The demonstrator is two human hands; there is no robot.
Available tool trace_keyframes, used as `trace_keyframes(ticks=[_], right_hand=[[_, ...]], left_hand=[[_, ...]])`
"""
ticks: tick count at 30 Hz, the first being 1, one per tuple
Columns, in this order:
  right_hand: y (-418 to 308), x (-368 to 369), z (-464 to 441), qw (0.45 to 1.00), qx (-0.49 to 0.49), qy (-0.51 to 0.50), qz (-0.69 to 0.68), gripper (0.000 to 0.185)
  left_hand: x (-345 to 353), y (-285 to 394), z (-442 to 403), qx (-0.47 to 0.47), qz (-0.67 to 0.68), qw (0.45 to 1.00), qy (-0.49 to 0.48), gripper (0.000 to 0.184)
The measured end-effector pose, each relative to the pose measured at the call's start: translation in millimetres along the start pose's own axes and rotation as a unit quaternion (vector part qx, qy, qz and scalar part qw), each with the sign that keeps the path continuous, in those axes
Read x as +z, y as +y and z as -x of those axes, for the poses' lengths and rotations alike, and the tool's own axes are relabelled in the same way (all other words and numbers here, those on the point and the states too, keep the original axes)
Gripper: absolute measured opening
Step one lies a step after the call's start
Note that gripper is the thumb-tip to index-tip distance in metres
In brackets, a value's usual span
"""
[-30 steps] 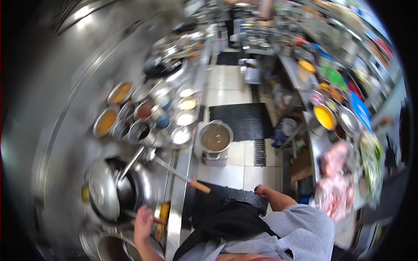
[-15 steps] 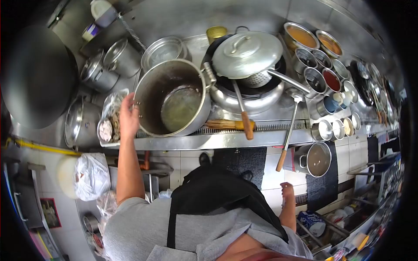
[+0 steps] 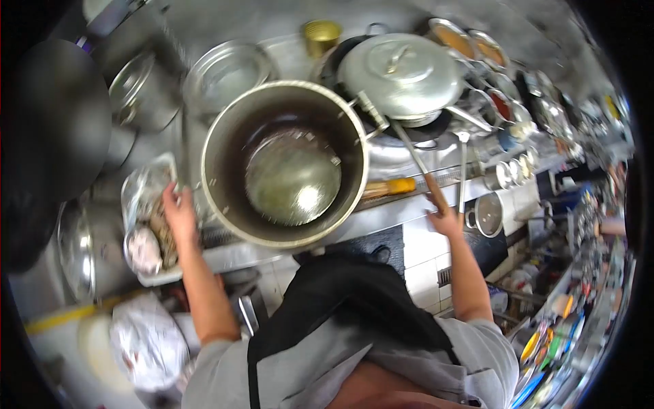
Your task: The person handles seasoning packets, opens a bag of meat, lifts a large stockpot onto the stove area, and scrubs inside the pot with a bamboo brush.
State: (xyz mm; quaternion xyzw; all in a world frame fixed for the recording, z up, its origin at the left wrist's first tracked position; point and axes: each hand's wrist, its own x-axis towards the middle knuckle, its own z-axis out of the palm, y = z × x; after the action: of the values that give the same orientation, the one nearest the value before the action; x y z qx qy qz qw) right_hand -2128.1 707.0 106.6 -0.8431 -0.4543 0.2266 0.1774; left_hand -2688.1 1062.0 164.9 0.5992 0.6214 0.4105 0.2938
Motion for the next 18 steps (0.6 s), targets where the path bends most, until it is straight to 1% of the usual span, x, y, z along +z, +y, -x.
trace_keyframes(ticks=[1, 2, 3, 4, 5, 6, 7, 9, 10, 12, 14, 16, 18], right_hand=[[4, 34, -21, 0.991, -0.114, 0.064, -0.027, 0.059], [26, 67, -51, 0.988, -0.092, 0.061, 0.111, 0.057], [-18, 56, -57, 0.997, 0.019, -0.011, 0.077, 0.058], [8, 83, -75, 0.993, -0.056, 0.033, 0.094, 0.057], [9, 90, -88, 0.997, -0.007, 0.002, 0.079, 0.056], [7, 95, -99, 0.997, 0.034, -0.036, 0.060, 0.056], [7, 96, -103, 0.997, 0.049, -0.031, 0.055, 0.056], [-10, 104, -119, 0.974, 0.116, -0.075, 0.181, 0.053], [-16, 107, -120, 0.966, 0.153, -0.063, 0.198, 0.053], [-17, 111, -123, 0.954, 0.110, -0.056, 0.273, 0.052], [-12, 103, -125, 0.945, 0.032, -0.090, 0.313, 0.055], [-12, 90, -112, 0.954, -0.027, -0.039, 0.297, 0.056], [-49, 44, -86, 0.960, 0.048, -0.161, 0.225, 0.053]], left_hand=[[3, 23, 3, -0.104, 0.101, 0.989, -0.026, 0.043], [5, 43, 9, -0.159, 0.193, 0.966, -0.068, 0.042], [9, 39, 8, -0.172, 0.186, 0.963, -0.092, 0.040], [10, 38, 7, -0.200, 0.172, 0.960, -0.100, 0.040], [12, 30, 4, -0.201, 0.181, 0.959, -0.088, 0.039], [11, 23, 2, -0.178, 0.179, 0.963, -0.097, 0.038], [13, 28, 6, -0.173, 0.195, 0.961, -0.094, 0.037], [17, 26, 3, -0.174, 0.203, 0.960, -0.084, 0.036], [15, 25, 2, -0.176, 0.213, 0.959, -0.067, 0.035], [15, 27, 4, -0.167, 0.226, 0.957, -0.064, 0.035], [14, 38, 8, -0.191, 0.216, 0.955, -0.064, 0.035], [13, 35, 8, -0.205, 0.244, 0.946, -0.054, 0.035], [16, 30, 7, -0.213, 0.268, 0.940, -0.005, 0.033]])
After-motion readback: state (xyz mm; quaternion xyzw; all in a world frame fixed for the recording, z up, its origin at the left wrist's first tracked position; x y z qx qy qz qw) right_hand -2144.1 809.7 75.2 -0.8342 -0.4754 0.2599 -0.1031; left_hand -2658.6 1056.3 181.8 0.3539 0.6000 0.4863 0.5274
